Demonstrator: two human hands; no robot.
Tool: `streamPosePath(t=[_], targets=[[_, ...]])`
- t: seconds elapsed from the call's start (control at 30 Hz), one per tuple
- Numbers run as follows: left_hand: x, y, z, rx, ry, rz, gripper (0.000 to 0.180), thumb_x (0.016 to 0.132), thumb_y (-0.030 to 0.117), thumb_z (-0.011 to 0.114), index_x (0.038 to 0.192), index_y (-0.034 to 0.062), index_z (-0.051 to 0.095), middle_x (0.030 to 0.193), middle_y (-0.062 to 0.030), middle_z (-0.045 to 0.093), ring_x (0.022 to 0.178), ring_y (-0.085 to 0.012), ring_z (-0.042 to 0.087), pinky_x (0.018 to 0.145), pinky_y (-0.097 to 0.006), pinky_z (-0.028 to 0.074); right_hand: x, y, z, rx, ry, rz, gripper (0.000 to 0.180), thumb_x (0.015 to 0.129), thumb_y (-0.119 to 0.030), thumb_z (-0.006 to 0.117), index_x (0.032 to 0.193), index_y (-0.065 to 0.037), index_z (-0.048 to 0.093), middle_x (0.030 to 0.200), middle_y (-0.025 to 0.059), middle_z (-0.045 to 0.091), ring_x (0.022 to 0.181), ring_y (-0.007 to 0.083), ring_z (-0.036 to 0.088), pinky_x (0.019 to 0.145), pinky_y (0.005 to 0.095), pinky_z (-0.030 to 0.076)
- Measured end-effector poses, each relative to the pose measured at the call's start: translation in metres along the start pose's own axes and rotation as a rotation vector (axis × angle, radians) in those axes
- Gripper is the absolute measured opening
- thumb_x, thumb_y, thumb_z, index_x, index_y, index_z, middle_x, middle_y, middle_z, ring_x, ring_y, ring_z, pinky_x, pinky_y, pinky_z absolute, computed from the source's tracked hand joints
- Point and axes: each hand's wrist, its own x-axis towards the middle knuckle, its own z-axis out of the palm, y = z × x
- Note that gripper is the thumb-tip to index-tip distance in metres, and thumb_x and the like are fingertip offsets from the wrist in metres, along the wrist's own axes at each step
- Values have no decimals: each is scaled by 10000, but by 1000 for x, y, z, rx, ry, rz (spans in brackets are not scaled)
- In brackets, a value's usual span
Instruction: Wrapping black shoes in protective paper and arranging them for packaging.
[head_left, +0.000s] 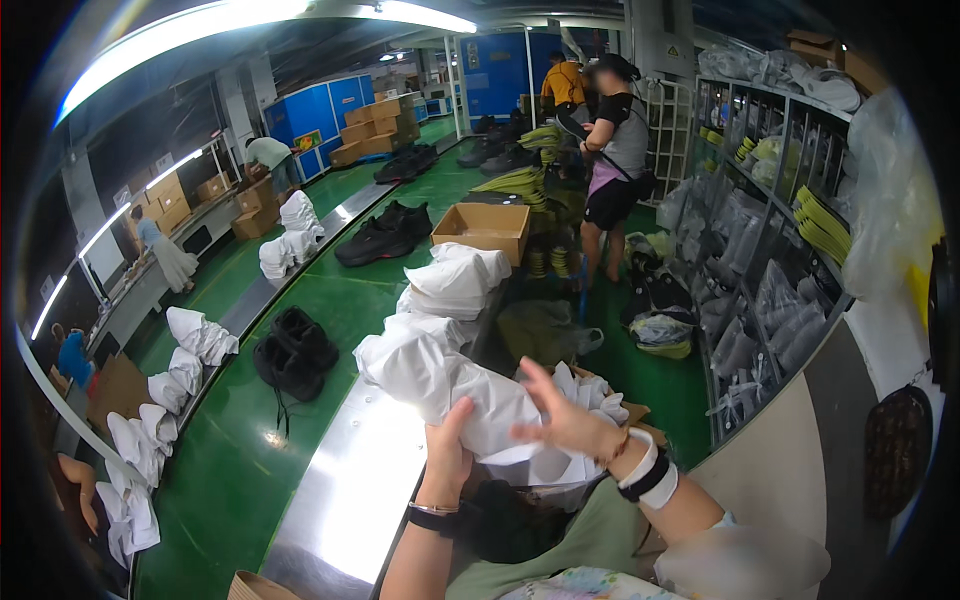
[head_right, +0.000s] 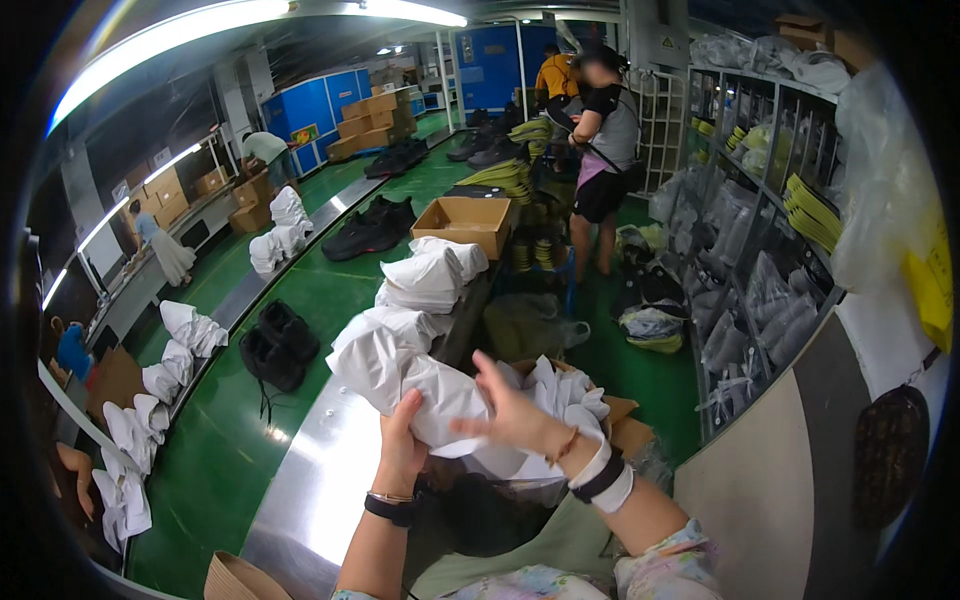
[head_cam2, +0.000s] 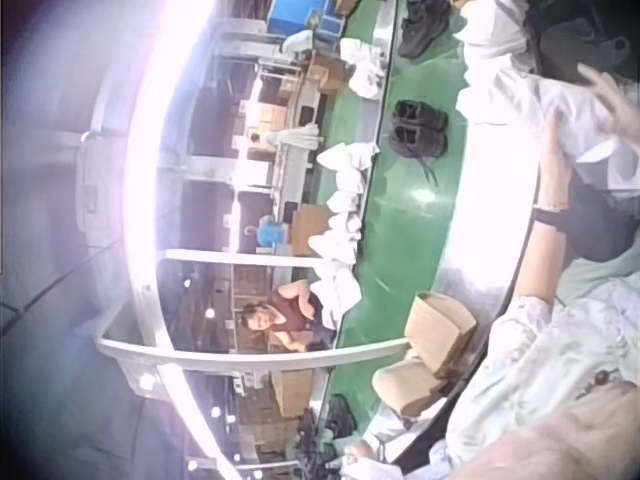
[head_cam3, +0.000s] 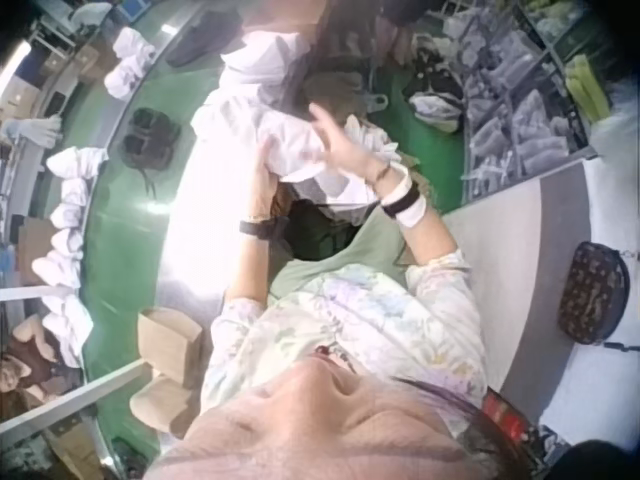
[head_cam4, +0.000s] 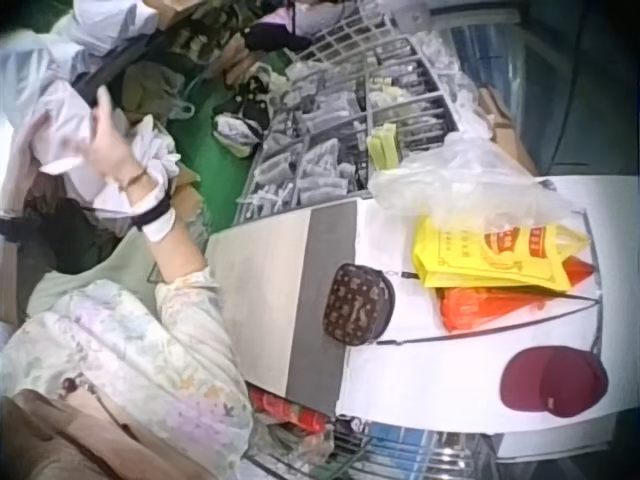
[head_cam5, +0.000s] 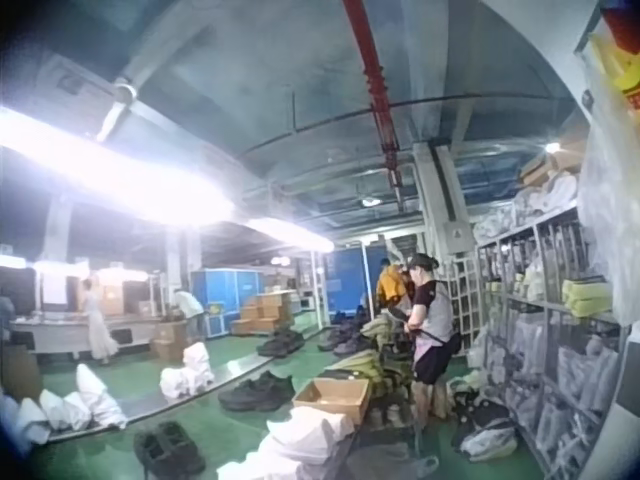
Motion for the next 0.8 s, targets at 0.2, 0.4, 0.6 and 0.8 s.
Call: streamPosePath(t=[0.2,0.4,0.6,0.8], targets=[[9,7,15,75,44,31,471,810,126,634,1221,-7,447,1121,-89,537,1026,-202,520,891,-334,415,-4,2,10,-236,203,-34,669,697,-87,683,1275,38,369,1166,188,534,1080,293,538,878,337,444],[14,8,15,-42,136,42,438,861,269,570,1194,4,466,1110,-104,554,1023,-218,543,887,-356,429,-3,-10,22,-1187,309,-359,547,730,17,589,1245,-2,404,899,182,539,781,394,551,645,433,477],[14,-10,20,-353,161,-20,533,893,487,433,1218,66,469,1136,-85,565,1044,-240,548,904,-383,436,6,14,72,-50,523,-122,183,827,-1,540,1010,17,538,920,79,607,765,167,599,604,330,472],[16,-8,2,-387,107,10,592,880,546,410,1207,58,482,1148,-105,564,1011,-263,561,904,-381,437,10,0,84,1065,199,-26,350,873,-173,590,1083,98,522,1025,60,576,948,100,531,877,221,391]])
